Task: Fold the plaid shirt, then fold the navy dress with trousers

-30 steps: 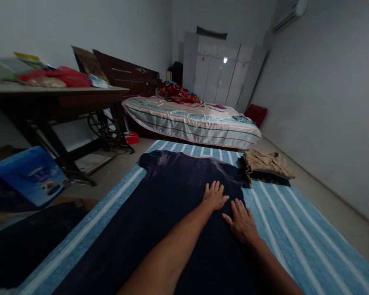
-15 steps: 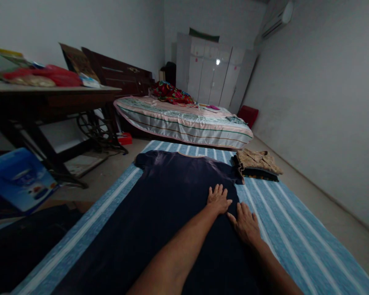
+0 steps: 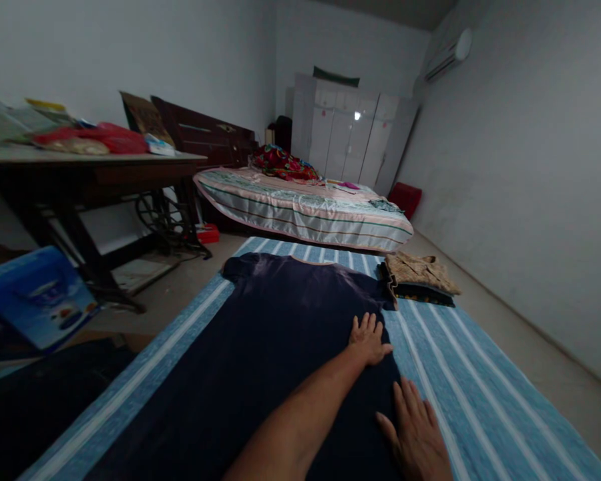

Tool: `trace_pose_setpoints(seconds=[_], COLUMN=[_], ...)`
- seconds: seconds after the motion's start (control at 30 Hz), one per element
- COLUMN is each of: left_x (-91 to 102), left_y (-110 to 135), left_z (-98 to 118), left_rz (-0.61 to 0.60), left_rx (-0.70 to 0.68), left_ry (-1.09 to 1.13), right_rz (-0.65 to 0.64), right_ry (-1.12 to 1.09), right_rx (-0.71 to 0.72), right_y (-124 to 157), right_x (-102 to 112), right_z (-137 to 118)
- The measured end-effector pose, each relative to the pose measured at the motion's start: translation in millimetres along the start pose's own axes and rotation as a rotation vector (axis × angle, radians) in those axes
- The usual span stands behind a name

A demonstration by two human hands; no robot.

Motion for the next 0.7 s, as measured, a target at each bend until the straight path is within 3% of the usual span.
trace_pose_setpoints(seconds=[0.2, 0.43, 0.7], left_x=[-4.3, -1.5, -4.8], left_y=[-4, -3, 5], left_z=[6, 8, 17], left_rz=[-0.012, -0.007, 0.047], left_rx=[-0.013, 0.003, 0.041], left_ry=[0.02, 0.039, 0.042], right_rz=[-0.064, -0.144, -0.07], right_ry=[-0.097, -0.147, -0.093], right_rx=[0.187, 0.066, 0.067], right_y=[22, 32, 34], right_x=[-24, -54, -57], right_z=[-5, 21, 23])
Point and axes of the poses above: each hand's wrist, its own y-axis away from the middle knuckle, its own x-axis out of the back of the hand, z = x × y, the point moved 8 cm from there along -y, towards the middle knuckle, and after that the axes turned 4 degrees about -x, right-handed, at the moved point
